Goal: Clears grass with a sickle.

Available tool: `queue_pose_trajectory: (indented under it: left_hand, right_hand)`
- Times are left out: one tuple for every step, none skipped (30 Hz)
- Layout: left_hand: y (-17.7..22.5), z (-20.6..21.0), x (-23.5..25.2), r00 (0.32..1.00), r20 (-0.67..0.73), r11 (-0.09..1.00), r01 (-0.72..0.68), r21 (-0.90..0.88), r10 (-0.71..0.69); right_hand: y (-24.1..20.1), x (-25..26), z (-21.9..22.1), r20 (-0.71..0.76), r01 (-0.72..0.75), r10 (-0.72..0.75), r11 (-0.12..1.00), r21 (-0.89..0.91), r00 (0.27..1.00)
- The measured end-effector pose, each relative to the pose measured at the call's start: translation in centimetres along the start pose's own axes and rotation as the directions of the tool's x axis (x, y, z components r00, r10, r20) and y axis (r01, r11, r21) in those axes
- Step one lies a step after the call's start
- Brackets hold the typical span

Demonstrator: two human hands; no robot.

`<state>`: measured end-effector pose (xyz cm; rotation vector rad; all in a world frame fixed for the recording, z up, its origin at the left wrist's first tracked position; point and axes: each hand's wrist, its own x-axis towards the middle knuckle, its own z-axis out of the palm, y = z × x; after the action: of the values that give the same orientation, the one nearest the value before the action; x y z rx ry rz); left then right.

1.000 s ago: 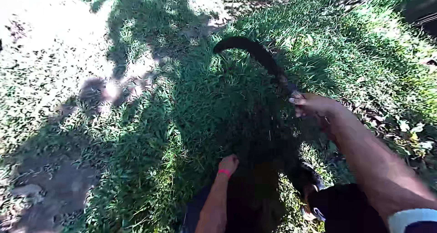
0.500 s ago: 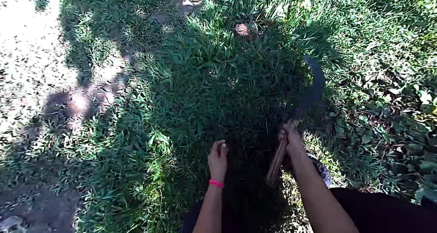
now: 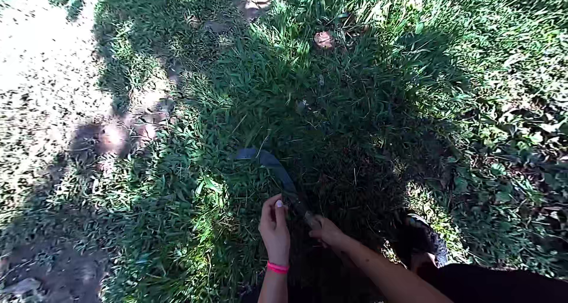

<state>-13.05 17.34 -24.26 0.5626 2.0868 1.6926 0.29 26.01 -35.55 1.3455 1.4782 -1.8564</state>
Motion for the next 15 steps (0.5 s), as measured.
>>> queue_pose_trajectory:
  left_hand:
    - [0.2,0.4,-0.2,1.000,0.010,1.000,-0.029,-0.010,0.029]
    - [0.4,0.7,-0.6,0.998,0.022,0.998,-0.061,-0.024,0.061]
    - [0.6,0.8,-1.0,0.995,0.032,0.995,-0.095,-0.038,0.096]
    - [0.8,0.7,-1.3,0.991,0.035,0.991,-0.129,-0.047,0.130]
    - [1.1,0.5,-1.7,0.986,0.035,0.986,-0.160,-0.052,0.162]
    - [1.5,0.2,-2.2,0.980,0.034,0.980,-0.192,-0.054,0.194]
    - [1.9,-0.1,-2.5,0.973,0.033,0.972,-0.227,-0.060,0.230]
    - [2.3,-0.5,-2.9,0.963,0.029,0.962,-0.266,-0.064,0.269]
    - [2.7,-1.0,-3.3,0.952,0.026,0.951,-0.302,-0.065,0.305]
    - [2.9,-1.4,-3.7,0.944,0.015,0.943,-0.327,-0.065,0.329]
    - [3.0,-1.6,-3.8,0.939,0.002,0.937,-0.343,-0.064,0.344]
    - [2.8,-1.8,-3.8,0.935,-0.014,0.933,-0.354,-0.059,0.354]
    - [2.4,-1.7,-3.6,0.932,-0.031,0.931,-0.362,-0.050,0.361]
    - [1.8,-1.6,-3.1,0.929,-0.047,0.929,-0.368,-0.037,0.366]
    - [1.1,-1.6,-2.2,0.929,-0.064,0.930,-0.366,-0.021,0.364]
  right_hand:
    - [0.1,-1.0,-1.6,-0.077,0.048,-0.046,0.999,0.014,0.996]
    - [-0.8,-1.8,-3.6,-0.191,0.130,-0.113,0.989,0.075,0.975]
    - [-2.8,-2.6,-5.6,-0.323,0.238,-0.177,0.958,0.162,0.930]
    - [-5.5,-3.1,-7.9,-0.469,0.368,-0.223,0.897,0.244,0.855]
    - [-8.4,-3.6,-10.1,-0.613,0.501,-0.223,0.800,0.329,0.758]
    - [-11.2,-4.0,-12.4,-0.734,0.630,-0.175,0.662,0.405,0.656]
    - [-13.9,-4.0,-14.8,-0.818,0.742,-0.091,0.486,0.462,0.569]
    - [-16.2,-3.4,-17.3,-0.866,0.826,-0.006,0.304,0.475,0.500]
    - [-18.0,-2.8,-18.9,-0.879,0.867,0.058,0.146,0.476,0.473]
    - [-19.3,-1.9,-18.9,-0.869,0.866,0.094,0.083,0.494,0.487]
    - [-19.4,-0.4,-16.7,-0.832,0.817,0.089,0.157,0.555,0.547]
    - [-17.8,1.6,-12.5,-0.766,0.708,0.035,0.356,0.610,0.642]
    - [-14.1,3.6,-7.5,-0.649,0.542,-0.055,0.606,0.582,0.759]
    - [-9.7,4.7,-3.1,-0.458,0.354,-0.130,0.821,0.447,0.880]
    - [-6.0,4.8,0.1,-0.232,0.178,-0.117,0.948,0.265,0.966]
